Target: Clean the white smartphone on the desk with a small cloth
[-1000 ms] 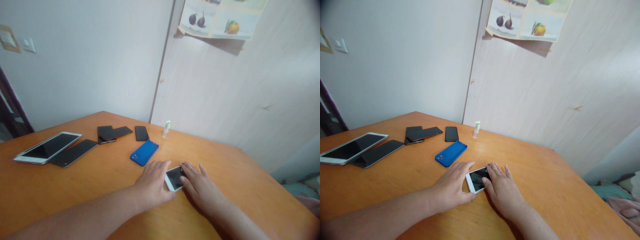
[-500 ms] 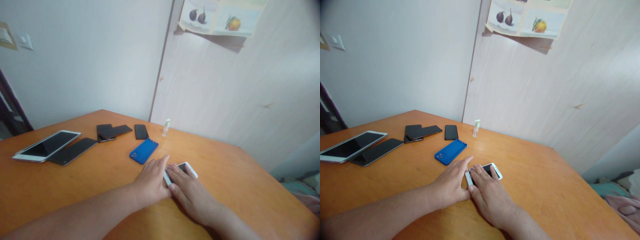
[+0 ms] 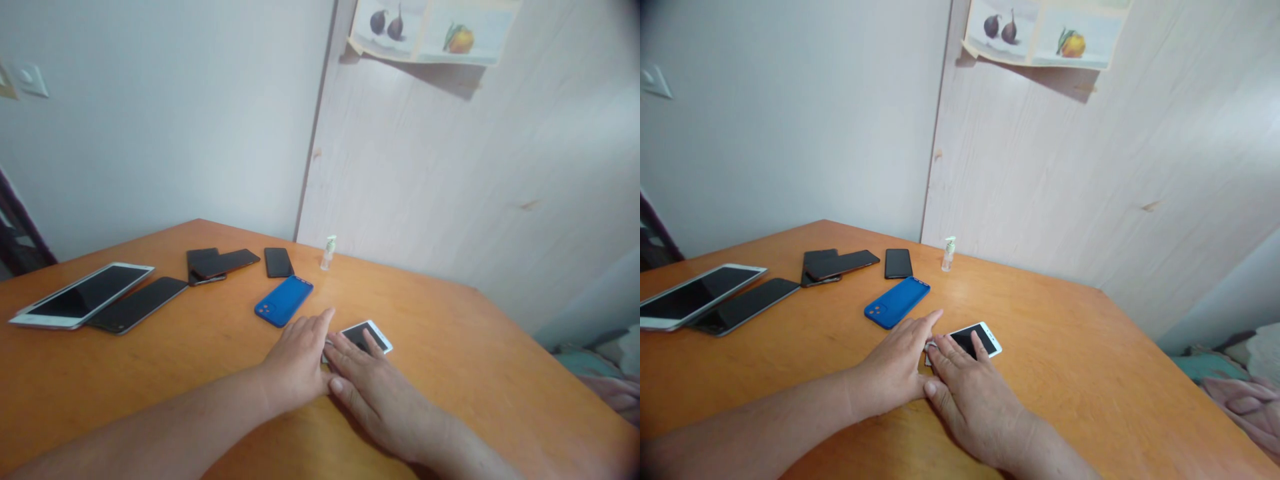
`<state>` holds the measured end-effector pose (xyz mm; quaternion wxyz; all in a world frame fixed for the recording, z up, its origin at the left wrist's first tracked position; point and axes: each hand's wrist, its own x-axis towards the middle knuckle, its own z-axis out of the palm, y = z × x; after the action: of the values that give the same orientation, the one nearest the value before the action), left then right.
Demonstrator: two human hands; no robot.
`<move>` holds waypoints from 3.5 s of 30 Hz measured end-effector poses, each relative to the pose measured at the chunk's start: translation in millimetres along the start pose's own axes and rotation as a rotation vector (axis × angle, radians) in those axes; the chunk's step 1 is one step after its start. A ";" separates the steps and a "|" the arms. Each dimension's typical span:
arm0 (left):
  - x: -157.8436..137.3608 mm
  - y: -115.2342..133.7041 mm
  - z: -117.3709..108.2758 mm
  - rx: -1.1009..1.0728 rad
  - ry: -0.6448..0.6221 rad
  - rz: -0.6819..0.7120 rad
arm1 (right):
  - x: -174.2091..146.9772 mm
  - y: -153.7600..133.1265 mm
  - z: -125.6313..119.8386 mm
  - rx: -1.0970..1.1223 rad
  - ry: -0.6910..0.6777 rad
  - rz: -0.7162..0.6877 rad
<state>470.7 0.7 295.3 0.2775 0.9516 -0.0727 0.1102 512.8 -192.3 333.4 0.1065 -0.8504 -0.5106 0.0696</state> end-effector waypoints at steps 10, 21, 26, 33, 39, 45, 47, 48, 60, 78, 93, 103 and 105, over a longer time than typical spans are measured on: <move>1.0 4.2 -5.6 0.043 -0.021 0.010 | -9.1 8.7 -1.2 -0.083 0.016 0.176; 1.3 0.6 -4.7 0.079 -0.019 0.047 | -18.0 0.7 -14.5 -0.145 -0.027 0.285; 0.8 1.6 -5.3 0.080 -0.007 0.069 | -23.8 -20.6 -20.6 -0.017 -0.116 0.104; 0.5 1.2 -7.3 0.075 -0.016 0.075 | -22.1 -5.8 -19.3 -0.186 -0.035 0.303; 1.0 -1.9 -4.7 0.086 -0.011 0.087 | -25.5 -16.8 -28.5 -0.104 -0.085 0.195; 1.0 -1.3 -5.1 0.089 -0.023 0.065 | -24.4 -4.3 -27.6 -0.209 -0.052 0.319; 0.4 -0.8 -6.1 0.083 -0.023 0.067 | -26.8 -10.7 -26.7 -0.185 -0.053 0.219; 0.3 -0.6 -6.7 0.081 -0.023 0.068 | -27.7 -12.5 -27.2 -0.170 -0.054 0.181; 1.3 -2.5 -1.6 0.089 0.014 0.101 | -21.8 -22.1 -25.2 -0.040 -0.021 0.082; 1.8 3.2 -3.6 0.060 -0.014 0.024 | -8.6 -21.1 -13.6 0.092 -0.050 0.029; 1.2 1.2 -2.6 0.041 -0.017 0.038 | -2.8 -18.1 -12.5 0.040 0.002 0.032; 1.4 3.2 -2.5 0.056 -0.004 0.049 | 1.0 -11.2 -7.1 0.017 0.040 0.032; 1.1 4.3 -4.4 0.057 -0.014 0.045 | 3.1 -10.2 -6.1 0.009 0.049 0.029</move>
<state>470.2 -0.6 301.4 0.2469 0.9581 -0.0930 0.1117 506.8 -185.6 341.8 0.1217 -0.8585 -0.4954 0.0526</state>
